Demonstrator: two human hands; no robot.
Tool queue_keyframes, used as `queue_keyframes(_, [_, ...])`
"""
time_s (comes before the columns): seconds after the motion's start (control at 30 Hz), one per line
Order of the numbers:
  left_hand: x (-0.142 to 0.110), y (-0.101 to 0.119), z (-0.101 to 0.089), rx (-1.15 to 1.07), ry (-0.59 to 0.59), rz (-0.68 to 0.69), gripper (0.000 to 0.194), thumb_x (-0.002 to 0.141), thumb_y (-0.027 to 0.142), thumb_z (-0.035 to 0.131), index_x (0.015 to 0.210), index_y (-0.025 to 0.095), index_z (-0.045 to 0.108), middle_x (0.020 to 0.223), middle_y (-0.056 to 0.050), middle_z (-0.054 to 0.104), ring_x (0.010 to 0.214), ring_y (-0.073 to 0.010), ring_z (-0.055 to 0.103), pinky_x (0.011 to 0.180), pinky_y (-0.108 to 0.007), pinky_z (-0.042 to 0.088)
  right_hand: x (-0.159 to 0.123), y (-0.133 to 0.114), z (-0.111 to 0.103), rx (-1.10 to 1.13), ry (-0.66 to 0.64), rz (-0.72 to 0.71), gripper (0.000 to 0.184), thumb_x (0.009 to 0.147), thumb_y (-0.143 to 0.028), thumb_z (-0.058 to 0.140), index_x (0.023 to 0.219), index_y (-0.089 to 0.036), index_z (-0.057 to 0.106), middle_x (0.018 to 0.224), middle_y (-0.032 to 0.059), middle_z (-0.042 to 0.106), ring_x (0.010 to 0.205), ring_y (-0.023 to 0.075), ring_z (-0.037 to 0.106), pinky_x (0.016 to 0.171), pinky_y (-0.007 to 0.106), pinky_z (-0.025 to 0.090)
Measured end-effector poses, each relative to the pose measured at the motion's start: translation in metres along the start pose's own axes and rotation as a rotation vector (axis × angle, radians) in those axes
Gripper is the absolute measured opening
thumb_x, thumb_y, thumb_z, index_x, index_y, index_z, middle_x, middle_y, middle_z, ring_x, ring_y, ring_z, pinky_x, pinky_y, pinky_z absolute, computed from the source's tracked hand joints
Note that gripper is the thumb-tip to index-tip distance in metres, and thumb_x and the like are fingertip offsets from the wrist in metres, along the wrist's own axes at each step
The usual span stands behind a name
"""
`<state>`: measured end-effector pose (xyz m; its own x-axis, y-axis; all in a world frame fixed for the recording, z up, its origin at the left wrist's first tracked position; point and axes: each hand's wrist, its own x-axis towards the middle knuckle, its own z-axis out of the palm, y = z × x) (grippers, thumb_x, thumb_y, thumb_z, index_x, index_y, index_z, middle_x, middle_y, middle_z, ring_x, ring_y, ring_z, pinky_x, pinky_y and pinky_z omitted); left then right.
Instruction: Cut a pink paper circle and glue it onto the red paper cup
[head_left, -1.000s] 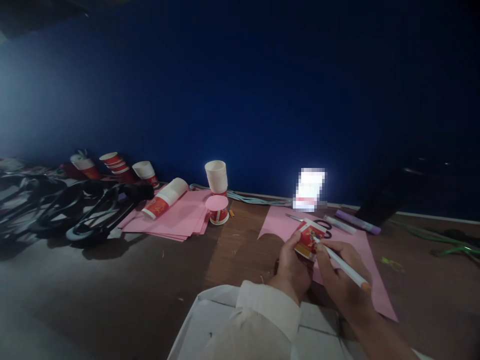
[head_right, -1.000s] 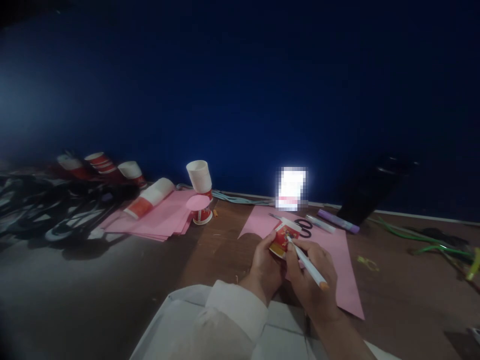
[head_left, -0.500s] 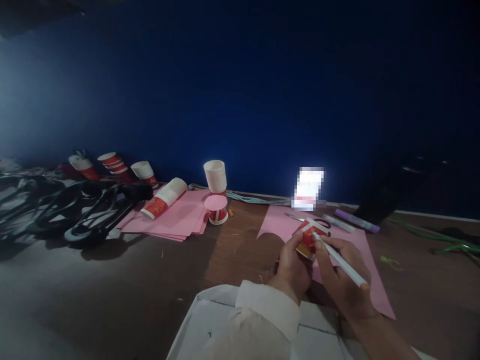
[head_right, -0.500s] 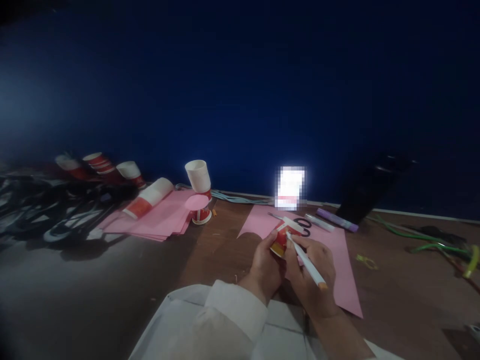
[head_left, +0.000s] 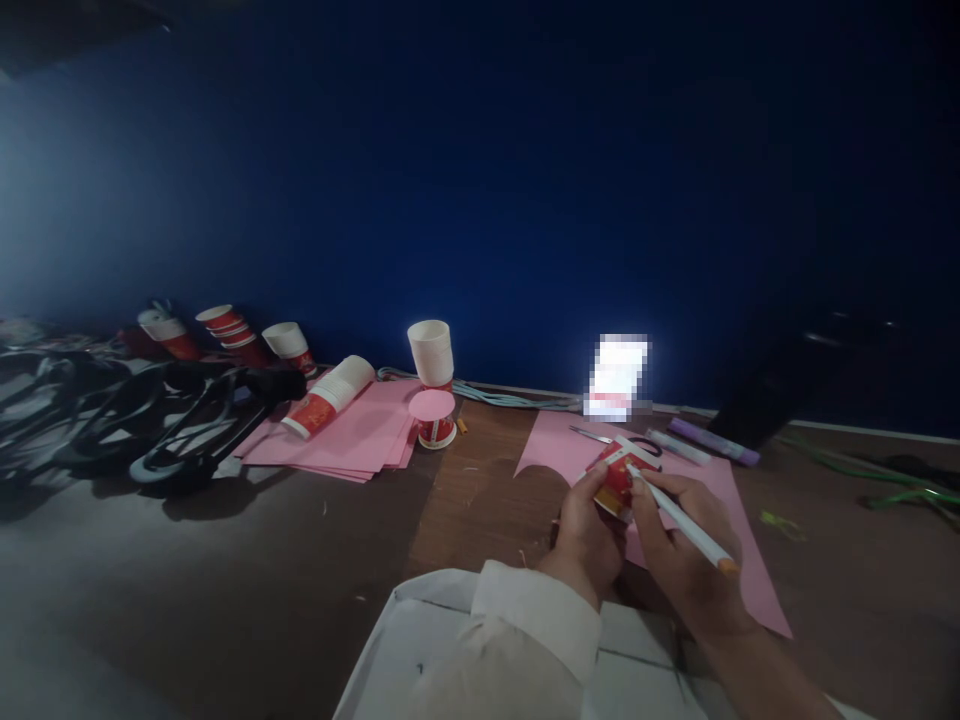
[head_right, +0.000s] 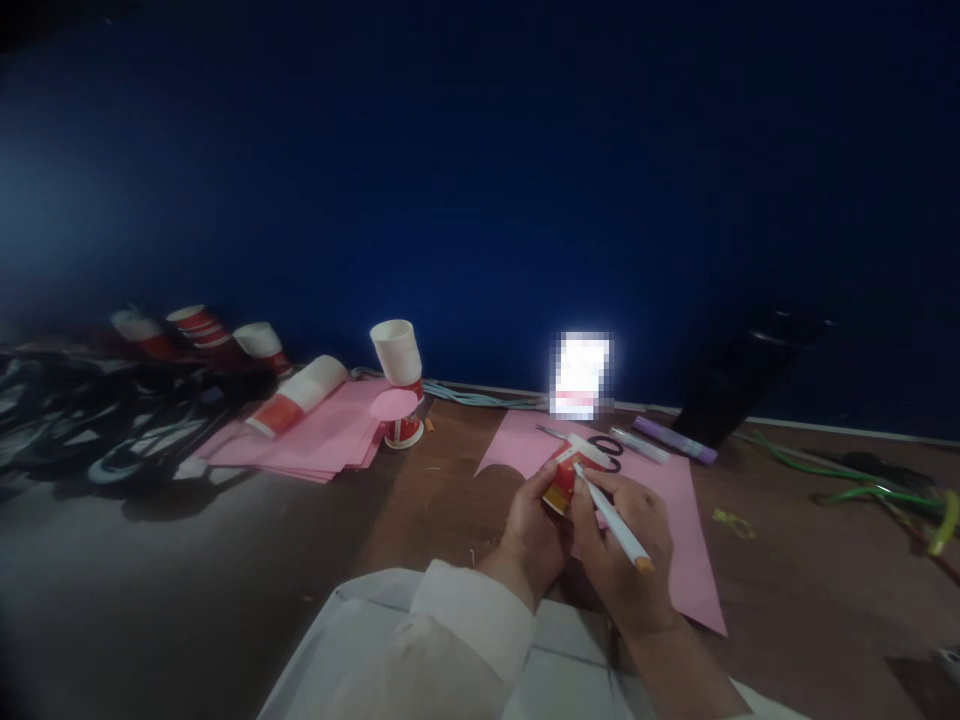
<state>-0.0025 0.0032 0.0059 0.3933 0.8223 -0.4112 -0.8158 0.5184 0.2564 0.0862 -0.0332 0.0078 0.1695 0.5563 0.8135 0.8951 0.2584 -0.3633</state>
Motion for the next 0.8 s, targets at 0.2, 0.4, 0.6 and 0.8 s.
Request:
queue_keyframes(0.2, [0.0018, 0.0004, -0.0025, 0.003, -0.002, -0.011, 0.027, 0.078, 0.03, 0.071, 0.095, 0.01, 0.074, 0.09, -0.011, 0.075, 0.08, -0.0203, 0.07, 0.077, -0.029, 0.052, 0.0006, -0.0019, -0.0007, -0.033, -0.014, 0.018, 0.025, 0.095, -0.042, 0.058, 0.099, -0.019, 0.069, 0.091, 0.0099, 0.074, 0.087, 0.0262, 0.07, 0.083, 0.043, 0.053])
queue_keyframes(0.4, [0.0002, 0.0025, -0.0008, -0.034, 0.019, -0.062, 0.024, 0.081, 0.03, 0.068, 0.094, 0.01, 0.074, 0.088, -0.01, 0.075, 0.078, -0.0188, 0.069, 0.077, -0.027, 0.052, 0.0006, -0.0035, -0.0002, -0.023, 0.016, -0.026, 0.021, 0.095, -0.037, 0.06, 0.1, -0.018, 0.068, 0.092, 0.0102, 0.074, 0.088, 0.0258, 0.069, 0.084, 0.042, 0.053])
queue_keyframes(0.6, [-0.0007, 0.0038, -0.0004, -0.057, 0.006, -0.071, 0.027, 0.08, 0.029, 0.068, 0.095, 0.008, 0.075, 0.092, -0.012, 0.075, 0.081, -0.0199, 0.07, 0.08, -0.028, 0.051, 0.0004, -0.0029, -0.0005, -0.039, 0.011, -0.012, 0.022, 0.095, -0.039, 0.059, 0.099, -0.019, 0.068, 0.092, 0.0096, 0.075, 0.087, 0.0257, 0.07, 0.084, 0.042, 0.053])
queue_keyframes(0.8, [0.0007, 0.005, -0.0019, -0.039, 0.007, -0.085, 0.027, 0.081, 0.03, 0.067, 0.095, 0.008, 0.074, 0.089, -0.011, 0.074, 0.078, -0.0195, 0.069, 0.076, -0.028, 0.052, 0.0002, -0.002, -0.0008, -0.041, 0.006, -0.006, 0.024, 0.095, -0.04, 0.059, 0.098, -0.018, 0.068, 0.091, 0.0102, 0.075, 0.086, 0.0259, 0.07, 0.081, 0.041, 0.052])
